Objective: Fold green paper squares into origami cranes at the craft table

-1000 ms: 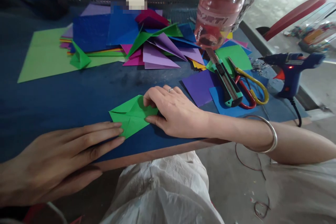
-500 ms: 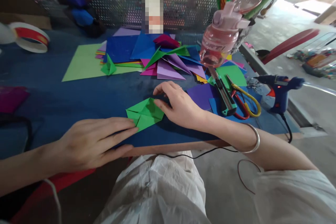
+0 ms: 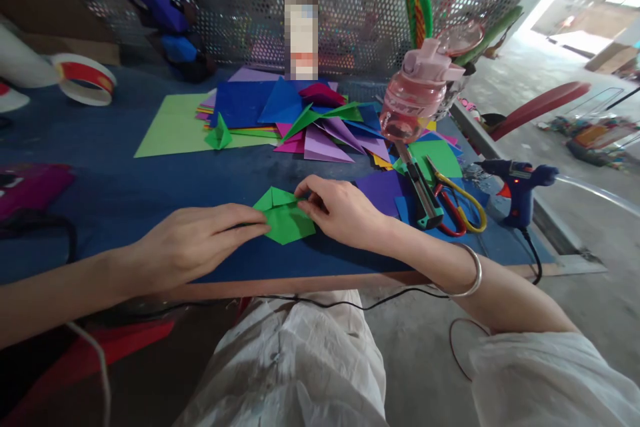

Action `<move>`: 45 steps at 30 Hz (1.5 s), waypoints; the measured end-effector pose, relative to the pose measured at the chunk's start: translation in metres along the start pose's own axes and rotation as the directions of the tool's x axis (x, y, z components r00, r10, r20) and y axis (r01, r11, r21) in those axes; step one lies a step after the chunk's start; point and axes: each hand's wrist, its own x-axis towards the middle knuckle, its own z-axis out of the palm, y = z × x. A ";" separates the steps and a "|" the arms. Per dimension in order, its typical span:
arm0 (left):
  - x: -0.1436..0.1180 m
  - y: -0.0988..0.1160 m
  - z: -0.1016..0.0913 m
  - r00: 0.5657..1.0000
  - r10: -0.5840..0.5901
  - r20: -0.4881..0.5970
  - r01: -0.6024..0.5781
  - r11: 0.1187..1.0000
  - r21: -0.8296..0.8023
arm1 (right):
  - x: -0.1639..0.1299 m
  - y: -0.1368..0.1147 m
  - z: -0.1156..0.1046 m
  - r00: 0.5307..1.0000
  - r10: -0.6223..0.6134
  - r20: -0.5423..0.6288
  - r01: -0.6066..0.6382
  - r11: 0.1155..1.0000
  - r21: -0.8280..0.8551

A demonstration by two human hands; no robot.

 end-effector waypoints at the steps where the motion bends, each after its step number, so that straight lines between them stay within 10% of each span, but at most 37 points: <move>1: -0.001 -0.003 0.001 1.000 -0.006 0.003 0.006 1.000 -0.002 | 0.000 0.002 0.000 0.997 -0.065 -0.030 0.064 0.997 -0.036; 8: -0.003 -0.012 0.006 0.999 -0.043 0.009 0.043 0.998 -0.053 | 0.003 0.016 -0.005 0.925 -0.372 0.083 0.378 0.867 -0.324; 14: -0.003 -0.017 0.003 0.998 -0.035 0.049 0.040 0.993 -0.107 | 0.006 0.019 -0.006 0.758 -0.623 0.193 0.649 0.691 -0.319; 25: -0.002 -0.021 0.004 1.000 -0.001 -0.023 -0.004 0.976 -0.217 | -0.009 -0.001 -0.001 0.661 -0.717 0.224 0.742 0.577 -0.342; 30: -0.008 -0.018 0.004 0.997 0.050 -0.065 -0.068 0.950 -0.306 | -0.008 0.001 0.001 0.717 -0.673 0.182 0.692 0.654 -0.305; 36: -0.018 -0.014 0.007 0.997 0.030 -0.069 -0.054 0.917 -0.394 | -0.001 -0.009 0.012 0.974 -0.225 0.008 0.223 0.968 0.112; 45: -0.022 -0.012 0.010 0.993 0.051 -0.103 -0.090 0.906 -0.413 | 0.003 -0.032 0.020 0.999 0.047 -0.010 -0.046 0.997 0.061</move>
